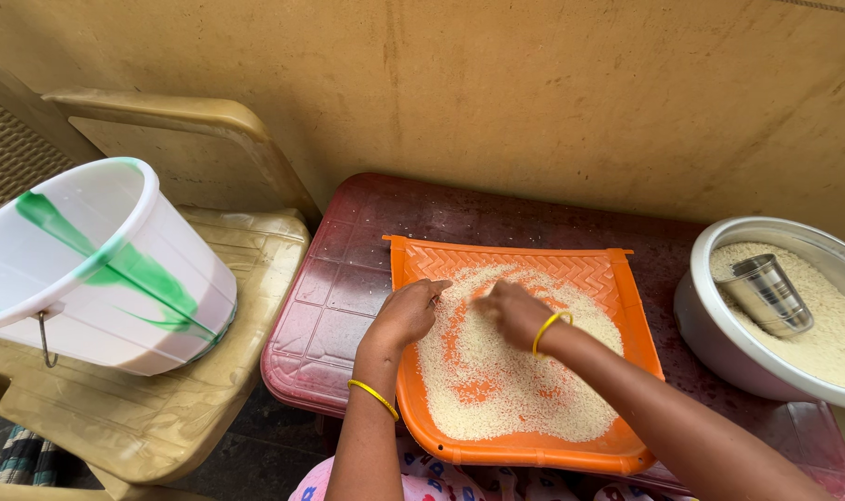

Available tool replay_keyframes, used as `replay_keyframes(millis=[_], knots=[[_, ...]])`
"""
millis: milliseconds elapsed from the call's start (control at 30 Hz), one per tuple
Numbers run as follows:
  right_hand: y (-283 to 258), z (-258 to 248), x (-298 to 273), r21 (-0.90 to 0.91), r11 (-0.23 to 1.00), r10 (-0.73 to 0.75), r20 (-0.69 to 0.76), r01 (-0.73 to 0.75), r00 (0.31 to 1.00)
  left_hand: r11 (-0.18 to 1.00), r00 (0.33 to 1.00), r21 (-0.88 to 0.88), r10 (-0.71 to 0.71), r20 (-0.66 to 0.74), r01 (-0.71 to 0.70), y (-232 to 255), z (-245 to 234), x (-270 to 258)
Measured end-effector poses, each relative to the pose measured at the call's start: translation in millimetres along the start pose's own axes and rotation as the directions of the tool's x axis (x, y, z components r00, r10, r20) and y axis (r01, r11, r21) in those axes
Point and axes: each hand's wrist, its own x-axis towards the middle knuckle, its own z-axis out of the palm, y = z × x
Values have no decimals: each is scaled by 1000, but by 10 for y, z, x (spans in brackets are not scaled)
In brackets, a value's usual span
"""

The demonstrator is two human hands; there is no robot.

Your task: The person spreads rice in a winnowing basket by hand, picks out impurities, and pours the cleaned rice into a bucket.

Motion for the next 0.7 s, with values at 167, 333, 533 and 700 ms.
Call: replay_keyframes(millis=[167, 333, 533, 700], knots=[[-294, -74, -881, -84, 929, -300, 404, 362, 864, 1000, 1000, 15, -12, 10, 12, 34, -31, -39], [397, -212, -970, -152, 979, -81, 312, 134, 947, 998, 999, 53, -46, 19, 45, 72, -32, -56], [855, -592, -926, 222, 969, 95, 58, -106, 994, 995, 998, 85, -53, 20, 51, 72, 2, -36], [589, -1296, -1335, 177, 947, -183, -393, 269, 901, 998, 1000, 57, -27, 7, 27, 32, -16, -16]])
